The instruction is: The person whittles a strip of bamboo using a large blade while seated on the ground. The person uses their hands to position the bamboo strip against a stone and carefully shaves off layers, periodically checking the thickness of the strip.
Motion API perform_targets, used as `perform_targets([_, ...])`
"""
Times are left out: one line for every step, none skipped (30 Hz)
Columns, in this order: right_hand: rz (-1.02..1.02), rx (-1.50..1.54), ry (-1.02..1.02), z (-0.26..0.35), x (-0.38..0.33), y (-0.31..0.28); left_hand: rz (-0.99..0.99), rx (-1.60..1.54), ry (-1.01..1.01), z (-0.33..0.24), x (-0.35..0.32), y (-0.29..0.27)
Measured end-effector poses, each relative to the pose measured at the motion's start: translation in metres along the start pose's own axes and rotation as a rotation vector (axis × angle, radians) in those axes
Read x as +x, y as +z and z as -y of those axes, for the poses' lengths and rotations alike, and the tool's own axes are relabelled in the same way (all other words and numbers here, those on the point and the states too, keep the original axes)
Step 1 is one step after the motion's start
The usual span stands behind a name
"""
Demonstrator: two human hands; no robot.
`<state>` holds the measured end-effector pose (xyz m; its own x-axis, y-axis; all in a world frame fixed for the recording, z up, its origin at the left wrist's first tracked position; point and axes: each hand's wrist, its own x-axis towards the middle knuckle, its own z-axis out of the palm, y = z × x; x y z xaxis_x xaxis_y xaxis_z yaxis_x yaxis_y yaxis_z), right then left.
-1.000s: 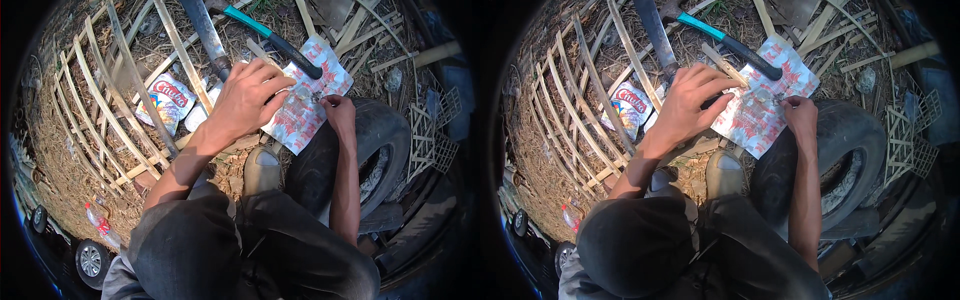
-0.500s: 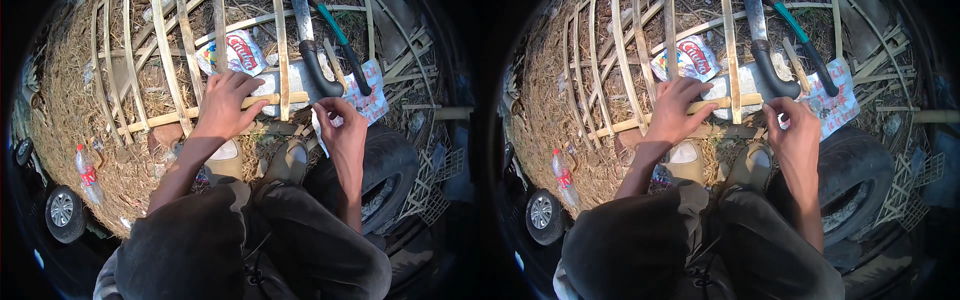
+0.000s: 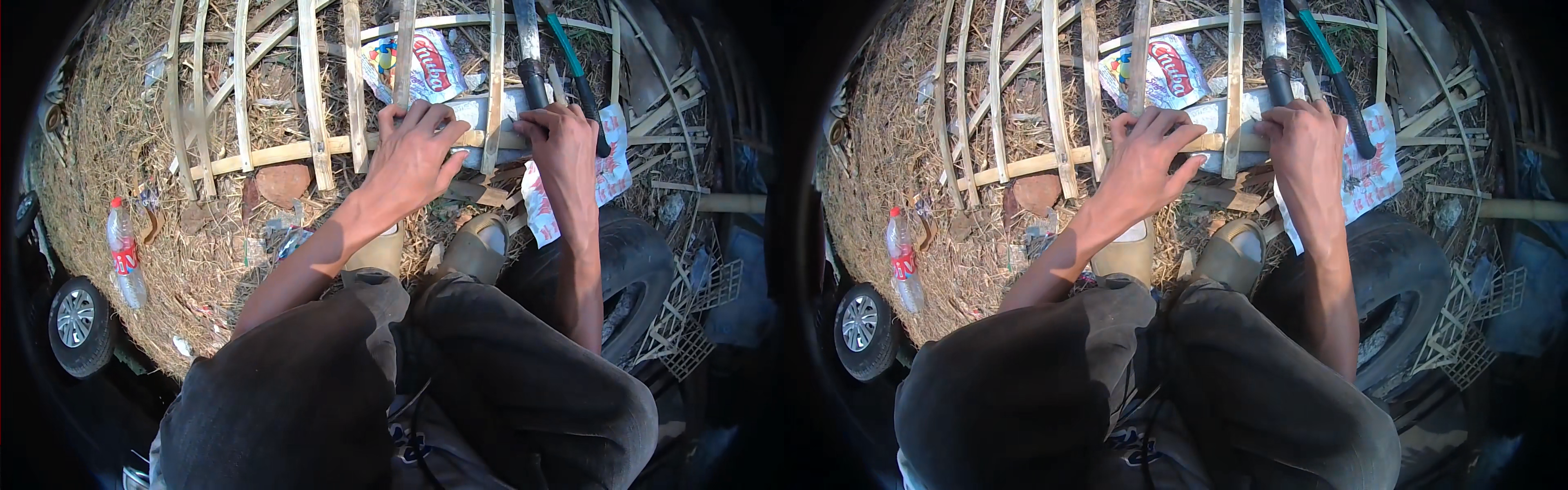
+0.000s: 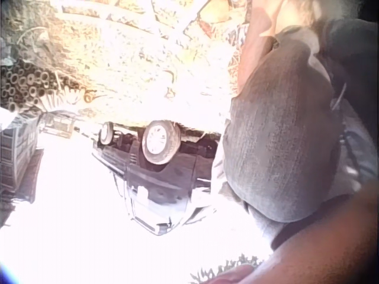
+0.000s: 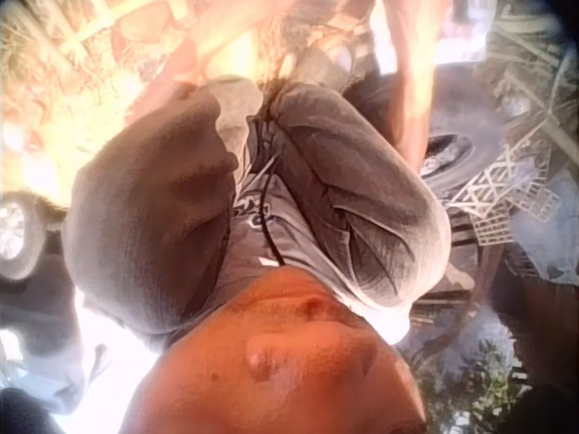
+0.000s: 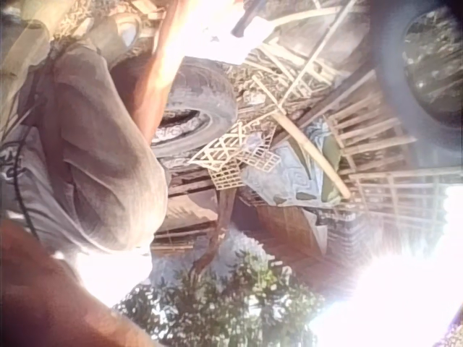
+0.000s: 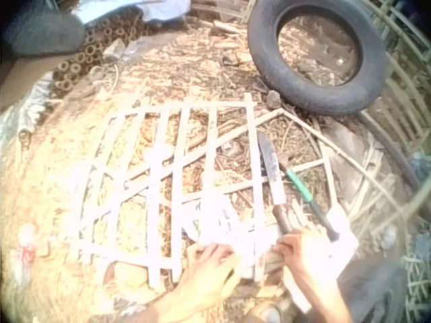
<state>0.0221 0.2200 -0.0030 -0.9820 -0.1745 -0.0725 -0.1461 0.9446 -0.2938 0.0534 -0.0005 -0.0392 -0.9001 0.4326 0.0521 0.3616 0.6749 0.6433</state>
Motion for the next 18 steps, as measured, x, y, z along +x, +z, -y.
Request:
perform_targets([-0.005,0.099,0.087,-0.003,0.000,-0.004,0.009,-0.006,0.000,0.000,0.000,-0.002])
perform_targets([-0.012,0.198,0.175,-0.005,0.000,-0.008,0.019,-0.011,0.000,0.000,-0.001,-0.002])
perform_targets([-0.011,0.199,0.176,-0.004,-0.001,-0.008,0.020,-0.011,-0.001,0.000,-0.001,-0.002])
perform_targets([-0.004,0.313,0.271,-0.004,-0.003,-0.009,0.010,-0.011,-0.011,0.001,0.000,-0.001])
perform_targets([0.003,0.428,0.367,-0.004,-0.004,-0.009,0.001,-0.012,-0.020,0.002,0.000,0.000])
perform_targets([0.041,0.472,0.363,-0.005,-0.005,-0.010,0.003,-0.013,-0.018,0.001,0.002,0.000])
perform_targets([0.039,0.470,0.367,-0.005,-0.005,-0.009,-0.017,-0.018,-0.005,0.000,0.005,0.001])
perform_targets([0.076,0.648,0.377,-0.004,-0.004,-0.007,-0.037,-0.023,0.008,-0.002,0.008,0.001])
perform_targets([0.117,0.839,0.384,-0.003,-0.003,-0.001,-0.027,-0.015,0.006,-0.002,0.011,0.001])
perform_targets([0.157,0.916,0.417,-0.003,-0.002,-0.001,-0.070,-0.086,-0.006,-0.004,0.015,0.002])
perform_targets([0.157,0.927,0.422,-0.004,-0.002,-0.002,-0.112,-0.158,-0.017,-0.007,0.018,0.003])
perform_targets([0.161,1.022,0.454,-0.004,-0.002,-0.007,-0.108,-0.160,-0.013,-0.010,0.022,0.002])
perform_targets([0.164,1.117,0.485,-0.005,-0.003,-0.009,-0.126,-0.212,-0.012,-0.013,0.025,0.002])
perform_targets([0.223,1.264,0.535,-0.013,-0.006,-0.005,-0.144,-0.264,-0.011,-0.017,0.028,0.001])
perform_targets([0.222,1.262,0.540,-0.014,-0.009,-0.002,-0.141,-0.268,-0.011,-0.021,0.031,0.001])
perform_targets([0.208,1.333,0.566,-0.014,-0.014,0.001,-0.105,-0.385,-0.043,-0.025,0.033,0.001])
perform_targets([0.194,1.405,0.592,-0.014,-0.018,0.002,-0.069,-0.501,-0.076,-0.028,0.035,0.002])
perform_targets([0.154,1.370,0.656,-0.010,-0.021,0.003,-0.087,-0.499,-0.045,-0.031,0.037,0.004])
